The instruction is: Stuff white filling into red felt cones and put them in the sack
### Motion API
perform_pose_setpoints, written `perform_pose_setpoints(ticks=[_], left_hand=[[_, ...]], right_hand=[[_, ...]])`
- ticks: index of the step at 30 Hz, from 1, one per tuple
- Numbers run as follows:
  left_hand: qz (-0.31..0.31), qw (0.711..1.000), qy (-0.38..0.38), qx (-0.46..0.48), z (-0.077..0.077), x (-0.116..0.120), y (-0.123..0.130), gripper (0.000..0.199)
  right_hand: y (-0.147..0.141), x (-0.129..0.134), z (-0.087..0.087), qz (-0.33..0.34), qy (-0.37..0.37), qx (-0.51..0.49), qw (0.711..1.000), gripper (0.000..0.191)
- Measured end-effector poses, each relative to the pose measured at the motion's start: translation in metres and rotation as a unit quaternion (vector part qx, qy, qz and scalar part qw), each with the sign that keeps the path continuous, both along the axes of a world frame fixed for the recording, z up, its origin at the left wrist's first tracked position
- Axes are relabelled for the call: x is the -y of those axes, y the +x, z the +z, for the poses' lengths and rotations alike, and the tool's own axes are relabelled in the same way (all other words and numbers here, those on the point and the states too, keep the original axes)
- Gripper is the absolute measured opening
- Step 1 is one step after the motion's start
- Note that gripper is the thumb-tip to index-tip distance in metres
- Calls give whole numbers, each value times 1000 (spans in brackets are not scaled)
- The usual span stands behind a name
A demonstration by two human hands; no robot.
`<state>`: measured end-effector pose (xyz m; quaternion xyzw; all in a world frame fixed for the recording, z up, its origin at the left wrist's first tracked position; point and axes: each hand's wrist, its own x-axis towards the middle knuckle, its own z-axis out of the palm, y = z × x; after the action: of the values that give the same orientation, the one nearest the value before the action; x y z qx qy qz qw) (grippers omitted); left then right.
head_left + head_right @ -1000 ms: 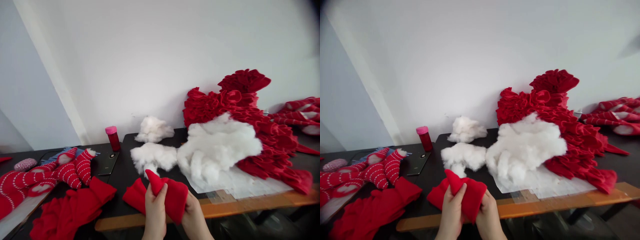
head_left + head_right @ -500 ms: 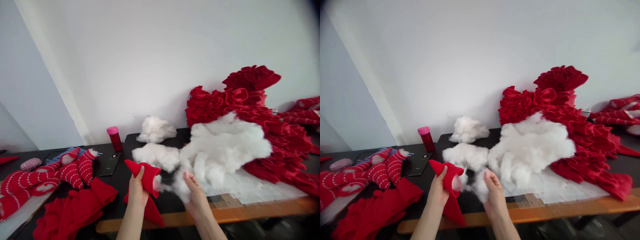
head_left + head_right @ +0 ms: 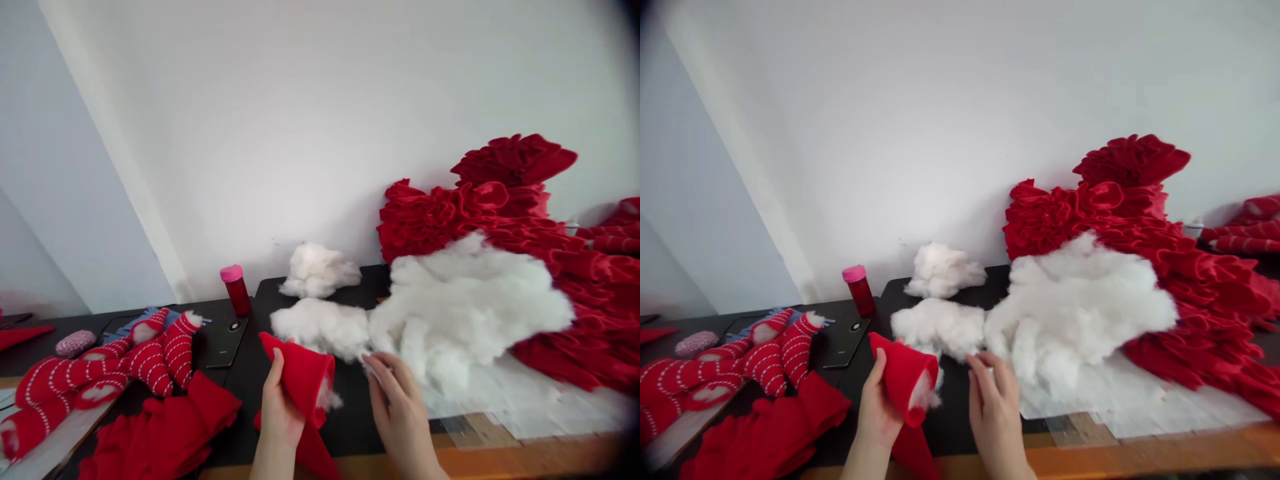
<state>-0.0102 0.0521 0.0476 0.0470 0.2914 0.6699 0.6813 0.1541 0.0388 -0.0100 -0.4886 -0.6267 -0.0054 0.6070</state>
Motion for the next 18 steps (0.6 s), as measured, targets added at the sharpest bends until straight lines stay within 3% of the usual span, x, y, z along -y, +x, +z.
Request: perform_pose_setpoints(ticks=[4,6,11,15,18], left_hand=[[-7,1000,11,-1,0,5,7,29],[-16,1000,22,-7,-4,8,12,30],[-42,995,79,-33,-13,20,19,32],[-62,987,121,-82,-16,28,21,34],[-91,983,115,-107,-17,33,25,38]], right_hand=[[-30,22,0,217,-14,-49,975,34],[-41,27,2,268,-43,-117,955,37],[-51,25,5,318,-124,-237,910,31],[-54,24,7,324,-115,-263,901,27],[-55,21,5,296,-143,-345,879,23]])
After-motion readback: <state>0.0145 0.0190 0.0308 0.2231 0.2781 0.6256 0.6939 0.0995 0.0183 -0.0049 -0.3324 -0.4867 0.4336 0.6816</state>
